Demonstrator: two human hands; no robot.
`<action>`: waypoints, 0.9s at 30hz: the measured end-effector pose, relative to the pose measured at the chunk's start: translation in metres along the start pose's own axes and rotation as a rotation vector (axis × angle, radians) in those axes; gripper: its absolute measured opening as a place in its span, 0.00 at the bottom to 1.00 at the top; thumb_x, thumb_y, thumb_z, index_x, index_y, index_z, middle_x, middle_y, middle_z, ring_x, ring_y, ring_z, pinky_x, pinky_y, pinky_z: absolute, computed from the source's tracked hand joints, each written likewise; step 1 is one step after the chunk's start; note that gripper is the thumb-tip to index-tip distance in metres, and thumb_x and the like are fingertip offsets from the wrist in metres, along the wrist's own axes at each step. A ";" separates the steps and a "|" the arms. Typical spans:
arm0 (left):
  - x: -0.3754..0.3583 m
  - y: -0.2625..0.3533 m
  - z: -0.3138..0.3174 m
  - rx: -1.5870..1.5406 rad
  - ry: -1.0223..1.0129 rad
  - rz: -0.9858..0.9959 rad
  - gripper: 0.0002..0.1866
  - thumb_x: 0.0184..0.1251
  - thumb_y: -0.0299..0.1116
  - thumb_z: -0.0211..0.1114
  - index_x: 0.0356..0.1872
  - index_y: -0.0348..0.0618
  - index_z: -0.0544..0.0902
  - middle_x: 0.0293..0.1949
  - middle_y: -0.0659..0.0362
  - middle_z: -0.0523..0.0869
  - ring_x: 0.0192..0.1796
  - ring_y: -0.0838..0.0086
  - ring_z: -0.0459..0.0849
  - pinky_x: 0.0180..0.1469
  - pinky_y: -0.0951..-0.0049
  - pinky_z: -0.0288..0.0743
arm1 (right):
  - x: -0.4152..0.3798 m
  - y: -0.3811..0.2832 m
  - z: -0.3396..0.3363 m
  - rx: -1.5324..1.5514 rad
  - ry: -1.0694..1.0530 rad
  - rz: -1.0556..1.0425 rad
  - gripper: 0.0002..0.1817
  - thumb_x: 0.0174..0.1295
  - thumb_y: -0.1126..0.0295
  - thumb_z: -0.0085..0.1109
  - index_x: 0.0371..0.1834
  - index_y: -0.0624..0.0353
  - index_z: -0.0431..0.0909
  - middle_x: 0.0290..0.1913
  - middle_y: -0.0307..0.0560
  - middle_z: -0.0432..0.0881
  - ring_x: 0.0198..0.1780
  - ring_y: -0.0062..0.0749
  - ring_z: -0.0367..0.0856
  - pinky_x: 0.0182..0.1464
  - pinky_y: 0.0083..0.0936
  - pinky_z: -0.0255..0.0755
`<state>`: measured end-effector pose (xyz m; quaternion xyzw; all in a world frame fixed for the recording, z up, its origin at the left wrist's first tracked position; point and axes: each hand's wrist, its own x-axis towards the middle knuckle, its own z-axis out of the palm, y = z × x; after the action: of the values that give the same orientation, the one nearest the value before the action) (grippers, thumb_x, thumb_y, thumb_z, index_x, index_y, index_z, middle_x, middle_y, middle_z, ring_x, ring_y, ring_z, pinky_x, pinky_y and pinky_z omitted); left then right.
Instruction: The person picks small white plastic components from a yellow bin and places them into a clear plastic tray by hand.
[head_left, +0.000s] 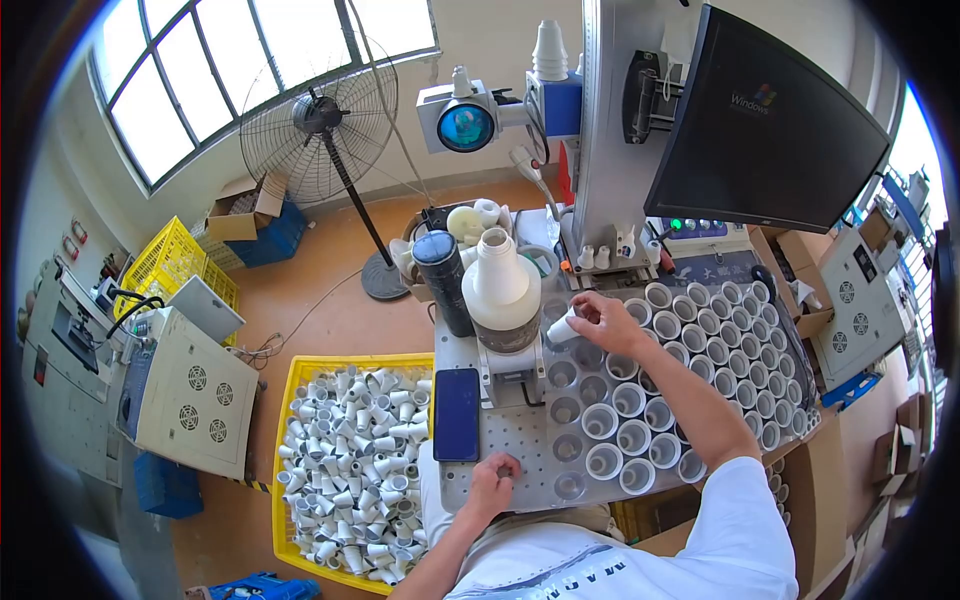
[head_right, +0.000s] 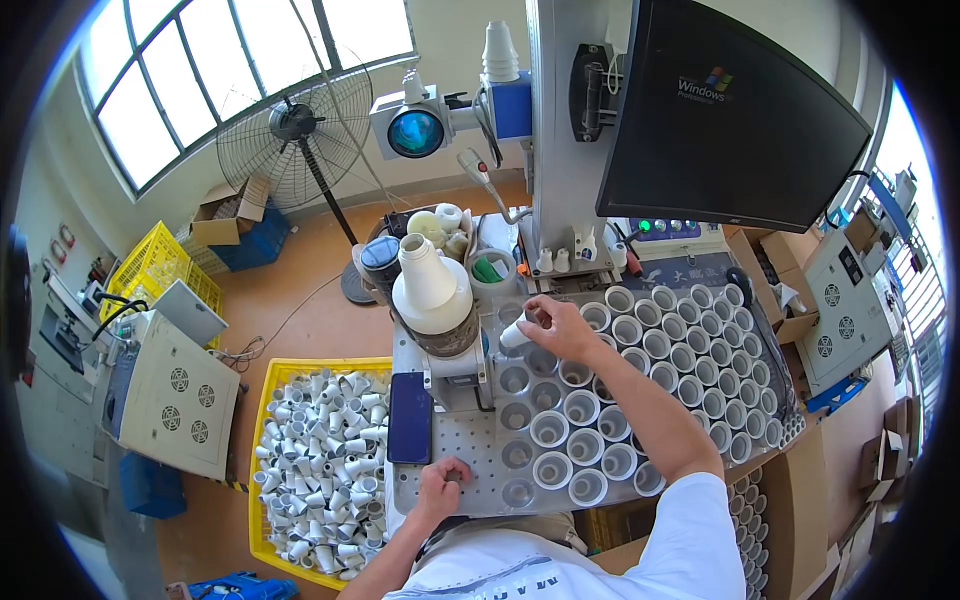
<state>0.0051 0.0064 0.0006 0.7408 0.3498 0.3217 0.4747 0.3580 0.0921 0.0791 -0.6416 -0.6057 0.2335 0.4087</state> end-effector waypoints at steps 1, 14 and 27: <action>0.000 0.000 -0.001 0.000 -0.001 -0.002 0.15 0.41 0.17 0.45 0.27 0.33 0.80 0.27 0.51 0.83 0.32 0.64 0.80 0.40 0.72 0.73 | 0.000 0.000 0.000 0.001 -0.001 0.001 0.27 0.60 0.56 0.70 0.54 0.66 0.79 0.33 0.47 0.83 0.33 0.28 0.79 0.40 0.28 0.75; 0.000 0.000 -0.002 -0.008 -0.042 -0.048 0.13 0.42 0.17 0.48 0.28 0.33 0.79 0.30 0.48 0.83 0.38 0.54 0.83 0.46 0.66 0.77 | 0.000 -0.002 0.000 -0.003 -0.020 0.049 0.28 0.61 0.54 0.70 0.54 0.66 0.79 0.34 0.47 0.83 0.34 0.28 0.79 0.42 0.28 0.76; 0.105 0.097 -0.067 -0.175 0.457 0.467 0.12 0.44 0.26 0.45 0.20 0.28 0.75 0.28 0.51 0.84 0.32 0.69 0.82 0.41 0.71 0.76 | 0.002 -0.013 -0.019 0.214 0.151 0.037 0.25 0.54 0.64 0.71 0.52 0.64 0.75 0.37 0.44 0.82 0.35 0.22 0.77 0.41 0.24 0.74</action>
<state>0.0288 0.0954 0.1289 0.6662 0.2392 0.6082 0.3592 0.3662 0.0887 0.1004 -0.6213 -0.5328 0.2552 0.5148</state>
